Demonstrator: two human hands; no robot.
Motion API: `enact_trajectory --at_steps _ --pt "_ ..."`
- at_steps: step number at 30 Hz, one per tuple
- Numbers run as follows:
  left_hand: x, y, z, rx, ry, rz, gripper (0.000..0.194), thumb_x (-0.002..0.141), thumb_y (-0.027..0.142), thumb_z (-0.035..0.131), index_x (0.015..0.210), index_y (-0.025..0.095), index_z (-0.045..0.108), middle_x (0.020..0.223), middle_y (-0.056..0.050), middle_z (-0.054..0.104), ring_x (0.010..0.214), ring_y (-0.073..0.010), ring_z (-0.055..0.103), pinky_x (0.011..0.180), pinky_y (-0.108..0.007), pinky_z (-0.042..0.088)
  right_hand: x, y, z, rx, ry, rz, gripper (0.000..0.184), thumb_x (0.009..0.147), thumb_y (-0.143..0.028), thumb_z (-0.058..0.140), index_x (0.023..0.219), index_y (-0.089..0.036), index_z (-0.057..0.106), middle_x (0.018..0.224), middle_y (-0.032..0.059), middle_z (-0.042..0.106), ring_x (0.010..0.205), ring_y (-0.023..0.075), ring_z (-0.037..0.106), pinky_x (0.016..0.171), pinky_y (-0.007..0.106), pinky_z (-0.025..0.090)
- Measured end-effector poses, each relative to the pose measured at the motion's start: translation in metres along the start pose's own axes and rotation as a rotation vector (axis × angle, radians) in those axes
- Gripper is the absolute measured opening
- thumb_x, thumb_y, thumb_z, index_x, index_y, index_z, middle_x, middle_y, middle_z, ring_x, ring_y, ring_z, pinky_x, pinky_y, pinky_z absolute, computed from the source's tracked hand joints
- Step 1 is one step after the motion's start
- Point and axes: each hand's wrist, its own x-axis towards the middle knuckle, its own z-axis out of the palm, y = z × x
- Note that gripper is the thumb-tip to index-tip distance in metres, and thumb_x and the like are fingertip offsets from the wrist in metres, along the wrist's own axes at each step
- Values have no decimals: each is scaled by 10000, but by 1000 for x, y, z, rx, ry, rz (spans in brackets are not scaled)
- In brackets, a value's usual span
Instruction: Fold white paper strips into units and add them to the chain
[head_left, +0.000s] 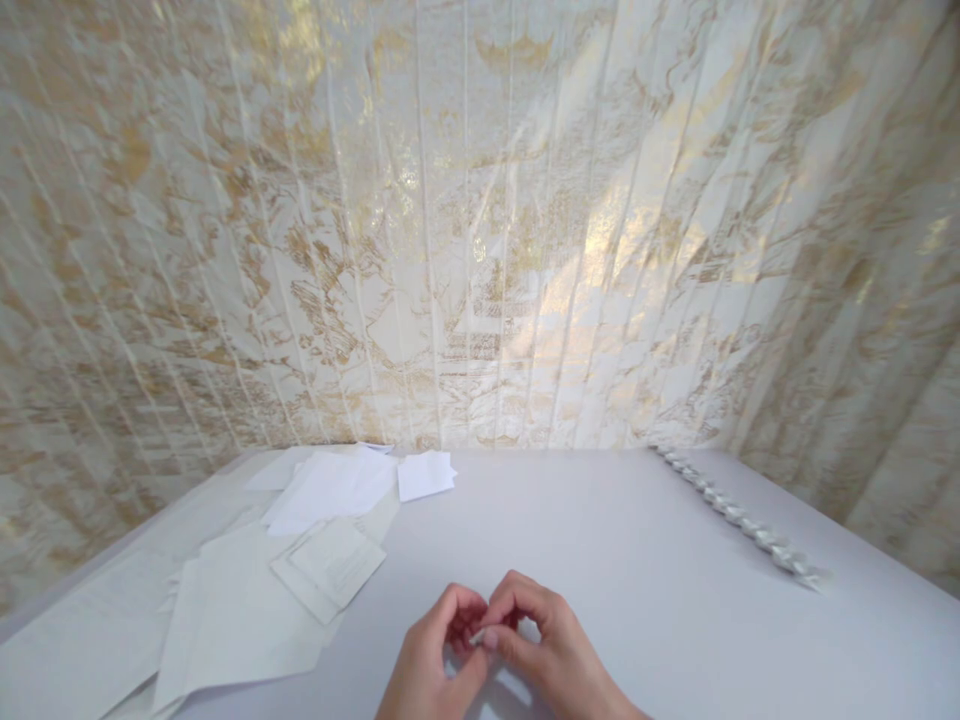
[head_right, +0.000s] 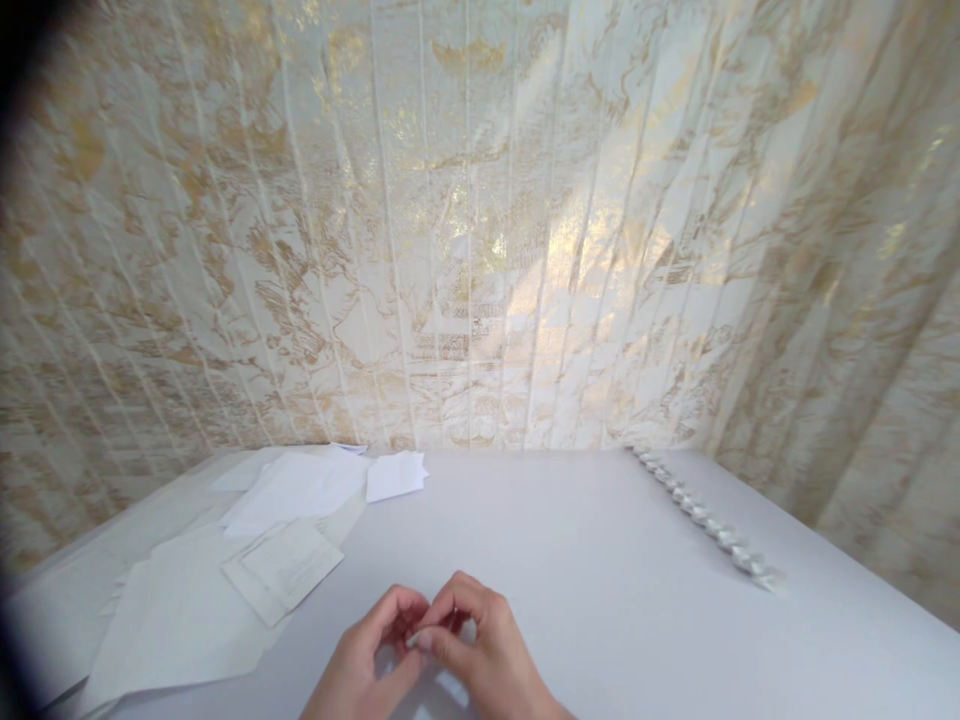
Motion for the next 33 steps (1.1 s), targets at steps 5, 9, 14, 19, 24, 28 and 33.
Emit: enact_trajectory --at_steps 5,9,14,19,24,28,33 --pt "-3 9 -5 208 -19 102 314 924 427 510 691 217 519 716 33 470 697 -160 491 671 -256 361 0 4 -1 54 89 28 376 766 -531 745 654 -180 673 691 2 571 688 175 511 685 296 374" --pt "-2 11 -9 288 -96 135 282 936 361 485 692 222 458 744 24 453 740 -171 501 696 -255 364 2 11 1 154 44 103 443 733 -596 752 667 -174 632 661 -6 547 664 166 490 665 295 360" --pt "-1 12 -11 286 -107 118 315 926 377 481 665 235 378 723 32 417 720 -170 483 682 -258 351 2 9 2 234 -57 137 458 711 -599 770 685 -166 620 685 -5 537 647 152 480 648 289 349" --pt "-2 14 -9 266 -136 110 302 916 383 482 671 232 392 728 33 421 716 -166 470 680 -261 347 1 5 0 148 -12 129 459 718 -591 762 651 -163 612 676 5 546 671 166 495 666 298 351" --pt "-2 8 -4 178 -65 71 288 865 389 532 661 236 398 685 51 411 672 -151 436 657 -261 339 5 10 -2 173 -31 181 516 694 -652 746 670 -164 580 603 -25 520 582 121 414 587 261 306" --pt "-1 5 -6 51 -6 62 148 751 285 621 857 229 535 775 30 546 760 -166 530 753 -269 406 10 14 -8 154 0 236 523 653 -653 765 653 -159 594 554 -46 481 539 106 389 551 248 295" --pt "-1 10 -11 90 -49 93 124 708 143 586 791 232 609 801 16 616 801 -172 567 787 -264 431 9 17 -8 171 -53 215 459 697 -598 765 714 -158 634 579 -42 516 551 113 429 584 253 342"
